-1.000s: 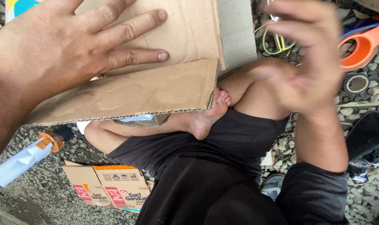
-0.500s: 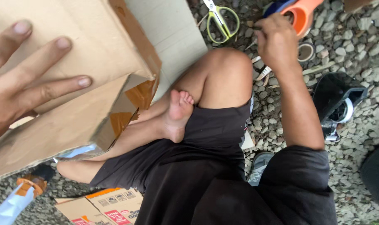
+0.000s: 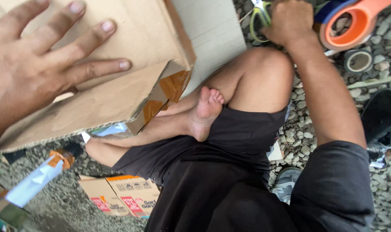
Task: The person assembles a cardboard box by folding flaps, cutting excess material, and sealing the seams with tape. They use a ruler to measure and mark, scissors to trim, and a tape dispenser to secure the box.
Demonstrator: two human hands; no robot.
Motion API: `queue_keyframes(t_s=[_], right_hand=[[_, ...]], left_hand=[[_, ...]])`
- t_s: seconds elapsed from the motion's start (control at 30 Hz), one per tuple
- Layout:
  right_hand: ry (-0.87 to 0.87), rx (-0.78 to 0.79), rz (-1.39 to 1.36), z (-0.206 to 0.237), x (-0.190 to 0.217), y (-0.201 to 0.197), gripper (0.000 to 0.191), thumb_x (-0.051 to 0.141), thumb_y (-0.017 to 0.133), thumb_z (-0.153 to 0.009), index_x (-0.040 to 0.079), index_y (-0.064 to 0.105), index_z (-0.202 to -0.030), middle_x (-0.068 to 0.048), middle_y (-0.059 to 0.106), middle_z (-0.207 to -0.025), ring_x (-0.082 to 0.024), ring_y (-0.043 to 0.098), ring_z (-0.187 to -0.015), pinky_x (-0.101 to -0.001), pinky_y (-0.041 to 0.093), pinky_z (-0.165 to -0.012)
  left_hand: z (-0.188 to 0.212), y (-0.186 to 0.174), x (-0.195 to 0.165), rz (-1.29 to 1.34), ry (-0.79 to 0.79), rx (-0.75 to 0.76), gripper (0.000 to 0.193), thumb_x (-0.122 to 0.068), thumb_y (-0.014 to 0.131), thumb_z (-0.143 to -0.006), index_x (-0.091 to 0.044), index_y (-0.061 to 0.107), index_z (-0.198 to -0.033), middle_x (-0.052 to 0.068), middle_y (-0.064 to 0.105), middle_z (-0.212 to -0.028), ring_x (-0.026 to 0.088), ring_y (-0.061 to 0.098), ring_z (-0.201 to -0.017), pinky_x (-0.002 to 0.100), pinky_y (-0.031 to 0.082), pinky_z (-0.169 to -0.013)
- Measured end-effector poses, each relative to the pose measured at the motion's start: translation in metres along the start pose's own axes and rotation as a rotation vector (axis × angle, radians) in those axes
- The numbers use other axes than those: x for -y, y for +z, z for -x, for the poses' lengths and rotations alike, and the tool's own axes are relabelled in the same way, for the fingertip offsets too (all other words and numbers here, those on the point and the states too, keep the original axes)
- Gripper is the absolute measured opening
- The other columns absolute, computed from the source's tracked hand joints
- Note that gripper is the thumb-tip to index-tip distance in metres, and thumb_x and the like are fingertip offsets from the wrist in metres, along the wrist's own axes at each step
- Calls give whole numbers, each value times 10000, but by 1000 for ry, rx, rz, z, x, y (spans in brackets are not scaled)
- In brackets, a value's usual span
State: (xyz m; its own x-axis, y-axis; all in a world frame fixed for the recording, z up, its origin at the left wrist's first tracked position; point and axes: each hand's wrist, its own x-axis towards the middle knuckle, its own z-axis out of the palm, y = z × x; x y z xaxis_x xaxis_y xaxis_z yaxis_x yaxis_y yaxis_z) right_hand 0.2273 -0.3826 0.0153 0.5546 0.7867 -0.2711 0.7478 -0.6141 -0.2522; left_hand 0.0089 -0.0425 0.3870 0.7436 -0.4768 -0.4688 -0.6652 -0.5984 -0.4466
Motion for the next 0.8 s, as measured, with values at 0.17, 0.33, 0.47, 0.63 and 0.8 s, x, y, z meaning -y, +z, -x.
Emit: queue_keyframes(t_s=[0.17, 0.33, 0.47, 0.63, 0.8], right_hand=[[8, 79, -106, 7, -9, -20, 370, 346, 849, -835, 42, 781, -1034, -226, 731, -908, -389, 698, -795, -514, 549, -738], [-268, -154, -145, 52, -13, -86, 302, 187, 750, -906, 19, 672, -1145, -147, 740, -1044, -288, 720, -961, -397, 561, -882], [-383, -200, -190, 83, 8, -157, 612, 442, 885, -843, -17, 623, -1150, -124, 674, -991, -262, 672, -880, -369, 537, -808], [-563, -213, 26, 79, 57, -222, 732, 607, 888, -748, 10, 667, -1110, -96, 625, -857, -237, 612, -722, -351, 487, -647], [-566, -168, 175, 64, 99, -251, 654, 570, 879, -700, 80, 711, -1099, -32, 646, -856, -190, 635, -684, -318, 496, -590]], left_hand=[[4, 8, 0, 110, 5, -23, 673, -486, 577, -766, -469, 554, -1439, -30, 548, -1528, 181, 539, -1368, 365, 519, -1083], [5, 26, -6, 314, -14, -48, 654, -355, 666, -778, -360, 612, -1430, 3, 568, -1504, 141, 535, -1355, 250, 506, -1118], [6, 33, -14, 321, -11, -62, 677, -314, 670, -746, -313, 609, -1420, 10, 578, -1524, 123, 549, -1354, 231, 501, -1120], [6, 36, -20, 397, -23, -105, 689, -284, 662, -743, -278, 605, -1430, 28, 579, -1521, 130, 556, -1348, 239, 502, -1107], [5, 39, -23, 445, -44, -119, 685, -260, 658, -756, -255, 602, -1438, 35, 579, -1508, 132, 558, -1343, 238, 499, -1100]])
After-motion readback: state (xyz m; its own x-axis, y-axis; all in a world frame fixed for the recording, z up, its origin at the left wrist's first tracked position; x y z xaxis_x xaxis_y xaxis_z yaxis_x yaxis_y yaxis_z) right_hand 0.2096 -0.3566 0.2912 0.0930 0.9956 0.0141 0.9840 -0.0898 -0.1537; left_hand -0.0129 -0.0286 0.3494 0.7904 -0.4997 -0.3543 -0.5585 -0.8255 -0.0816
